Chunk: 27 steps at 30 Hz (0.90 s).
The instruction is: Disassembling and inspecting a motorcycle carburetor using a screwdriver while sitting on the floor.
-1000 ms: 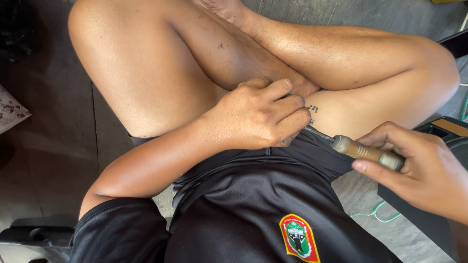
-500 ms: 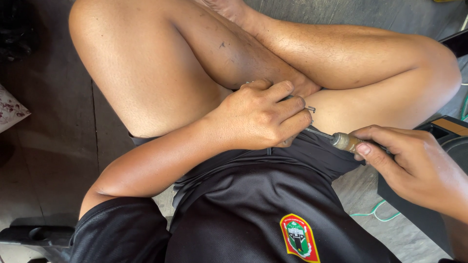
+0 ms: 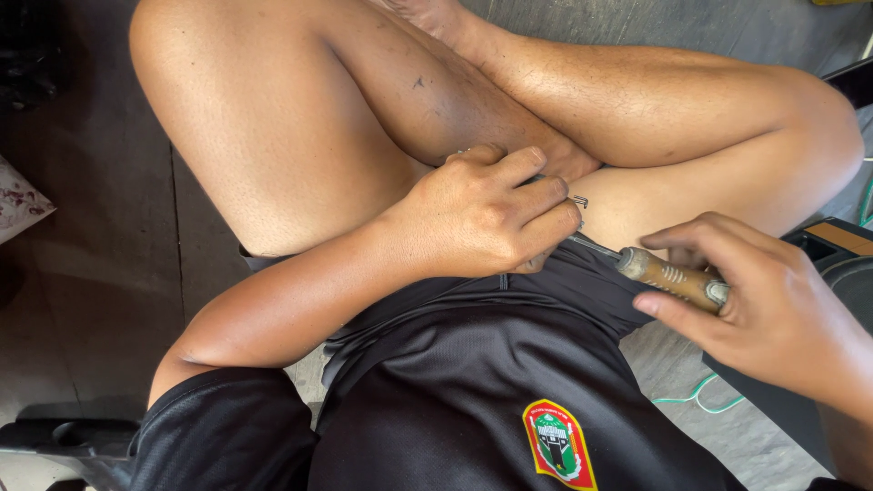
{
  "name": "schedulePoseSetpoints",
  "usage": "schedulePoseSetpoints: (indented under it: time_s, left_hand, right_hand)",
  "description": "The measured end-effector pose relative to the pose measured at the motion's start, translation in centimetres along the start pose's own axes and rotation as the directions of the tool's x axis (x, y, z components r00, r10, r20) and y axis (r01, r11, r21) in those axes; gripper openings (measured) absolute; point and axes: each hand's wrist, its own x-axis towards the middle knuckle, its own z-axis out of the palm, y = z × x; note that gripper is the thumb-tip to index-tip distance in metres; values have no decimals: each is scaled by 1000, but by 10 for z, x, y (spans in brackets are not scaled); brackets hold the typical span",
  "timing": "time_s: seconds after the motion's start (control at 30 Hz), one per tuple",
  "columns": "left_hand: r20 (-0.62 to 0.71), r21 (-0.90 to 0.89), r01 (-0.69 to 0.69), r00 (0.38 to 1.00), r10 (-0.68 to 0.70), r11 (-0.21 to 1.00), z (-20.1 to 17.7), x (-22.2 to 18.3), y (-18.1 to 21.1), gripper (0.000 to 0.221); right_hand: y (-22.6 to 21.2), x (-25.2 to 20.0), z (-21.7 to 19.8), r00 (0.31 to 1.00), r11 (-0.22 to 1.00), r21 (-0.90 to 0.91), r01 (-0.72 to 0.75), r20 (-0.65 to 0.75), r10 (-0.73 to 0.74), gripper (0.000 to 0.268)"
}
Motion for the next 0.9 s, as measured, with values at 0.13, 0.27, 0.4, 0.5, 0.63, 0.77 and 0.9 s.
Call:
schedulePoseSetpoints:
  time_s: [0.13, 0.27, 0.4, 0.5, 0.63, 0.77, 0.9]
  left_hand:
    - [-9, 7, -3, 1000, 3, 1000, 2, -1, 0, 14]
    - [5, 6, -3, 1000, 3, 1000, 2, -1, -1, 14]
    - [73, -127, 59, 996, -50, 990, -3, -1, -4, 23]
    - [116, -211, 88, 991, -64, 974, -3, -3, -7, 30]
    - [117, -176, 83, 991, -62, 981, -2, -4, -7, 28]
    - [109, -216, 86, 992, -63, 973, -3, -4, -7, 29]
    - [129, -230, 69, 991, -40, 971, -4, -3, -6, 28]
  right_hand:
    - [1, -3, 1, 997, 999, -33, 20, -79, -22, 28]
    - [15, 4, 3, 951, 934, 240, -266, 224, 213, 19]
    - [0, 3, 4, 992, 991, 44, -124, 40, 123, 36]
    - [-7, -1, 6, 994, 992, -96, 77, -76, -84, 31]
    - [-9, -8, 13, 954, 948, -255, 188, -180, -238, 31]
    - [-11, -13, 15, 896, 850, -446, 278, -197, -397, 30]
    - [-10, -15, 17, 866, 766, -533, 359, -116, -487, 32]
